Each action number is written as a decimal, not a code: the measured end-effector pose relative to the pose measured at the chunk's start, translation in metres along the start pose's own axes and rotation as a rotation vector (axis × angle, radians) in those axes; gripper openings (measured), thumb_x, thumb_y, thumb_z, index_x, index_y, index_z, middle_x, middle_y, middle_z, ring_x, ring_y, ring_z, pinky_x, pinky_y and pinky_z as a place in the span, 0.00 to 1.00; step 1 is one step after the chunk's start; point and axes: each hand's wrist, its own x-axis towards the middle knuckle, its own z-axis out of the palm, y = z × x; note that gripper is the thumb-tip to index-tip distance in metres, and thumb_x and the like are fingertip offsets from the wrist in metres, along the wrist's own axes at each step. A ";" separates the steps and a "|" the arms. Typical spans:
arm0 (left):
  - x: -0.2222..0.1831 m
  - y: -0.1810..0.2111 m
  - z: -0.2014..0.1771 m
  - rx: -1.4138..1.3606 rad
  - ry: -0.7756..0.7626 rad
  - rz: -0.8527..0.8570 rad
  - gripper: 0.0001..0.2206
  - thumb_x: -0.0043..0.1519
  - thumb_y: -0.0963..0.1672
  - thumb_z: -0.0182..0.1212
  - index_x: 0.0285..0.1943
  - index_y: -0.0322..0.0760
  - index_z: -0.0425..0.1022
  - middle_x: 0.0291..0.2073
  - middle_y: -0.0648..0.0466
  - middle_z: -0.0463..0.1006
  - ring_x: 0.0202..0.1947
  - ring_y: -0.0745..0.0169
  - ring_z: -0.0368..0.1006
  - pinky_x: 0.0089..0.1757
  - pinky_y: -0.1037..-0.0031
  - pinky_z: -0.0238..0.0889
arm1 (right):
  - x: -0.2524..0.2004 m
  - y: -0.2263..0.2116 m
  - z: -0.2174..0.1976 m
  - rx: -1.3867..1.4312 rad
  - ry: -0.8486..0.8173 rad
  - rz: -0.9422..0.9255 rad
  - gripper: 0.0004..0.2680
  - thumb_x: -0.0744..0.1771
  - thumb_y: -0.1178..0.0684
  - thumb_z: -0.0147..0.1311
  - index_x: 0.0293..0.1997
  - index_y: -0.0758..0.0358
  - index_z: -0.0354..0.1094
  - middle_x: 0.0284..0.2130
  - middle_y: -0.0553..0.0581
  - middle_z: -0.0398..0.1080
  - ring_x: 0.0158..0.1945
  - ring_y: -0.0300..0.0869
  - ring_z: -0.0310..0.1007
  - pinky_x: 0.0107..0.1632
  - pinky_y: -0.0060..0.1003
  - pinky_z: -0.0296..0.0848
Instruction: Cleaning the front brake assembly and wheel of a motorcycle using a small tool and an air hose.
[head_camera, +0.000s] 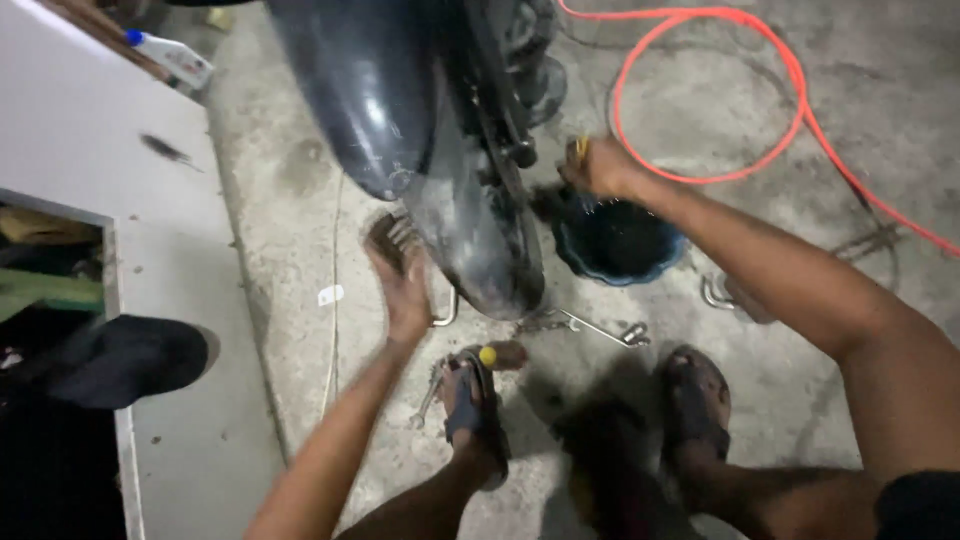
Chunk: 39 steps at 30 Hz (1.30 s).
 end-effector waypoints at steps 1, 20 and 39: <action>0.019 0.050 0.008 -0.001 0.002 -0.014 0.38 0.70 0.47 0.53 0.80 0.35 0.28 0.75 0.42 0.54 0.73 0.50 0.54 0.68 0.60 0.47 | -0.010 -0.025 -0.033 -0.001 -0.014 0.001 0.16 0.69 0.38 0.52 0.26 0.56 0.63 0.16 0.59 0.64 0.19 0.53 0.58 0.27 0.52 0.61; -0.013 0.066 -0.017 0.091 -0.521 -0.282 0.41 0.56 0.49 0.70 0.75 0.38 0.49 0.74 0.44 0.56 0.73 0.43 0.55 0.67 0.56 0.54 | 0.035 -0.060 -0.050 0.623 0.440 0.077 0.09 0.67 0.56 0.59 0.27 0.57 0.64 0.23 0.46 0.62 0.32 0.31 0.60 0.26 0.38 0.57; -0.013 0.067 0.046 -1.296 -0.153 -1.354 0.36 0.54 0.49 0.67 0.74 0.45 0.60 0.75 0.42 0.57 0.74 0.31 0.47 0.65 0.37 0.47 | 0.043 -0.055 -0.056 0.560 0.195 0.039 0.11 0.67 0.44 0.64 0.31 0.59 0.75 0.25 0.46 0.74 0.32 0.30 0.66 0.29 0.41 0.68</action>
